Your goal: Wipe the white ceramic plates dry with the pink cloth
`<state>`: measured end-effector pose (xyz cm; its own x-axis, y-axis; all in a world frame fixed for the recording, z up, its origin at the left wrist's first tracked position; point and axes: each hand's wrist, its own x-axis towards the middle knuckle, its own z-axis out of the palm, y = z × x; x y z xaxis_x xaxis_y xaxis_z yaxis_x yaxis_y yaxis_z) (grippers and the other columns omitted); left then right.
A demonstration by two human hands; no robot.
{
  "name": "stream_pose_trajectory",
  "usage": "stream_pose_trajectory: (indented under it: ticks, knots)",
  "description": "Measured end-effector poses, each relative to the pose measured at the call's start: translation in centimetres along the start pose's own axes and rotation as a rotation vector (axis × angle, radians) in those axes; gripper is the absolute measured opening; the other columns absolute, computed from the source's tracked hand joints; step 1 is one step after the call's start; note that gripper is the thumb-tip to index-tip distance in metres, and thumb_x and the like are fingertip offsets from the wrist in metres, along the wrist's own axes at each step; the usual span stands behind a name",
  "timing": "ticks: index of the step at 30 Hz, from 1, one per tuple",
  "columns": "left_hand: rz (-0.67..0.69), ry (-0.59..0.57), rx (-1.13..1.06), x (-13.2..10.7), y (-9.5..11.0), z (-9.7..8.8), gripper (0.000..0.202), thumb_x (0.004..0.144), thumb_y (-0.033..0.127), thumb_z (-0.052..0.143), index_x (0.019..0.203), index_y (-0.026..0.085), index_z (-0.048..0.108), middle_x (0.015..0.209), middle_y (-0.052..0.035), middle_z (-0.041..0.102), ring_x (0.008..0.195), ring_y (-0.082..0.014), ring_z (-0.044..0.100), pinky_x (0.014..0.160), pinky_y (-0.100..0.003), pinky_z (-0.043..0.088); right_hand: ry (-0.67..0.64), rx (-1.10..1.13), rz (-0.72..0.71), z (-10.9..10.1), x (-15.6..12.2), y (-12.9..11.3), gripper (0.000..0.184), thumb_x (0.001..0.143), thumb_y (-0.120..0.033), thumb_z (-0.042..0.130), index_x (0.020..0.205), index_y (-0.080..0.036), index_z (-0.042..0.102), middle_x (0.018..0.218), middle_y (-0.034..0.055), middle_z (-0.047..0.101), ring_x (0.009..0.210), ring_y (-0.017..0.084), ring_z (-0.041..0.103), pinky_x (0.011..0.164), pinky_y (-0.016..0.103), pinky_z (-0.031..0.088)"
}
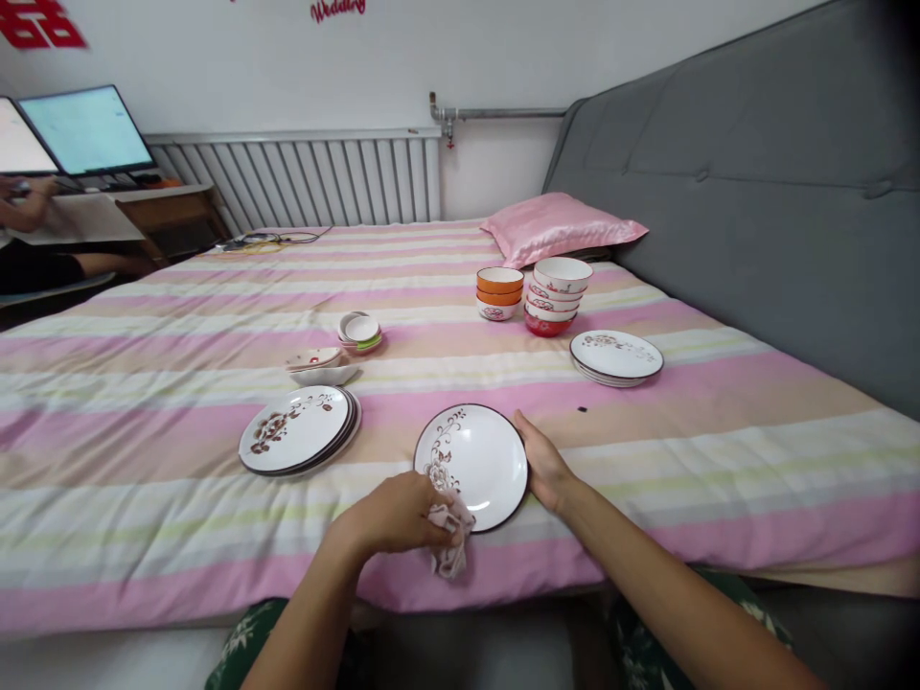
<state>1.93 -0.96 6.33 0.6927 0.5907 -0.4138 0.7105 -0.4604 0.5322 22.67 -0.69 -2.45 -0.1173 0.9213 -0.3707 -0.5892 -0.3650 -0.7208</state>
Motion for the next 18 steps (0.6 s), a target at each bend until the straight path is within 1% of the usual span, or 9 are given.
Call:
stream_pose_trajectory:
  ticks: [4, 6, 7, 9, 11, 13, 16, 18]
  knots:
    - [-0.105, 0.041, 0.113, -0.1, 0.5, 0.5, 0.022, 0.053, 0.023, 0.069, 0.074, 0.029, 0.072, 0.081, 0.0057, 0.071, 0.067, -0.0160, 0.061, 0.056, -0.021, 0.038, 0.015, -0.018, -0.003, -0.2, 0.1, 0.1, 0.052, 0.080, -0.058, 0.045, 0.105, -0.016, 0.062, 0.099, 0.0071, 0.069, 0.098, 0.024, 0.061, 0.091, 0.038, 0.044]
    - [-0.138, 0.072, 0.169, -0.1, 1.0, 0.8, 0.023, 0.048, 0.021, 0.071, 0.070, 0.028, 0.071, 0.079, 0.0049, 0.071, 0.067, -0.0175, 0.062, 0.055, -0.022, 0.037, 0.019, -0.022, -0.009, -0.2, 0.1, 0.1, 0.052, 0.080, -0.057, 0.045, 0.105, -0.016, 0.062, 0.099, 0.0068, 0.069, 0.098, 0.024, 0.061, 0.091, 0.038, 0.044]
    - [-0.155, 0.103, 0.211, -0.1, 1.3, 1.0, 0.023, 0.048, 0.019, 0.069, 0.069, 0.028, 0.071, 0.076, 0.0034, 0.071, 0.067, -0.0190, 0.062, 0.055, -0.023, 0.037, 0.018, -0.022, -0.011, -0.2, 0.1, 0.1, 0.051, 0.080, -0.057, 0.044, 0.106, -0.016, 0.062, 0.099, 0.0067, 0.069, 0.098, 0.024, 0.061, 0.091, 0.038, 0.044]
    - [-0.182, 0.179, 0.294, -0.1, 1.8, 1.4, 0.024, 0.054, 0.014, 0.062, 0.072, 0.028, 0.071, 0.072, -0.0001, 0.070, 0.069, -0.0223, 0.063, 0.058, -0.026, 0.038, 0.015, -0.023, -0.006, -0.1, 0.1, 0.1, 0.051, 0.080, -0.057, 0.044, 0.106, -0.016, 0.062, 0.099, 0.0068, 0.069, 0.097, 0.024, 0.061, 0.090, 0.038, 0.044]
    - [-0.196, 0.235, 0.330, -0.2, 2.2, 1.5, 0.031, 0.059, 0.009, 0.052, 0.075, 0.029, 0.071, 0.075, -0.0031, 0.070, 0.072, -0.0245, 0.063, 0.060, -0.029, 0.040, 0.016, -0.029, 0.004, -0.1, 0.1, 0.1, 0.051, 0.080, -0.057, 0.044, 0.106, -0.016, 0.062, 0.097, 0.0071, 0.070, 0.096, 0.024, 0.062, 0.089, 0.039, 0.045]
    - [-0.232, 0.247, 0.330, -0.2, 2.5, 1.5, 0.033, 0.062, 0.008, 0.047, 0.074, 0.028, 0.071, 0.077, -0.0053, 0.070, 0.074, -0.0258, 0.063, 0.061, -0.031, 0.041, 0.021, -0.035, 0.008, -0.1, 0.1, 0.2, 0.051, 0.080, -0.057, 0.044, 0.105, -0.016, 0.062, 0.097, 0.0073, 0.070, 0.095, 0.025, 0.062, 0.089, 0.039, 0.045]
    - [-0.283, 0.255, 0.338, 0.1, 2.5, 1.4, 0.028, 0.065, 0.011, 0.047, 0.073, 0.024, 0.070, 0.074, -0.0082, 0.069, 0.073, -0.0273, 0.063, 0.061, -0.032, 0.041, 0.028, -0.028, 0.002, -0.2, 0.2, 0.2, 0.050, 0.080, -0.056, 0.045, 0.105, -0.017, 0.062, 0.099, 0.0069, 0.069, 0.097, 0.024, 0.062, 0.089, 0.038, 0.045]
    - [-0.321, 0.292, 0.379, 0.5, 2.3, 1.5, 0.023, 0.069, 0.014, 0.048, 0.076, 0.021, 0.069, 0.075, -0.0109, 0.068, 0.072, -0.0280, 0.063, 0.060, -0.032, 0.042, 0.034, -0.023, -0.001, -0.3, 0.3, 0.2, 0.049, 0.080, -0.056, 0.046, 0.105, -0.017, 0.062, 0.100, 0.0065, 0.069, 0.098, 0.024, 0.061, 0.090, 0.037, 0.045]
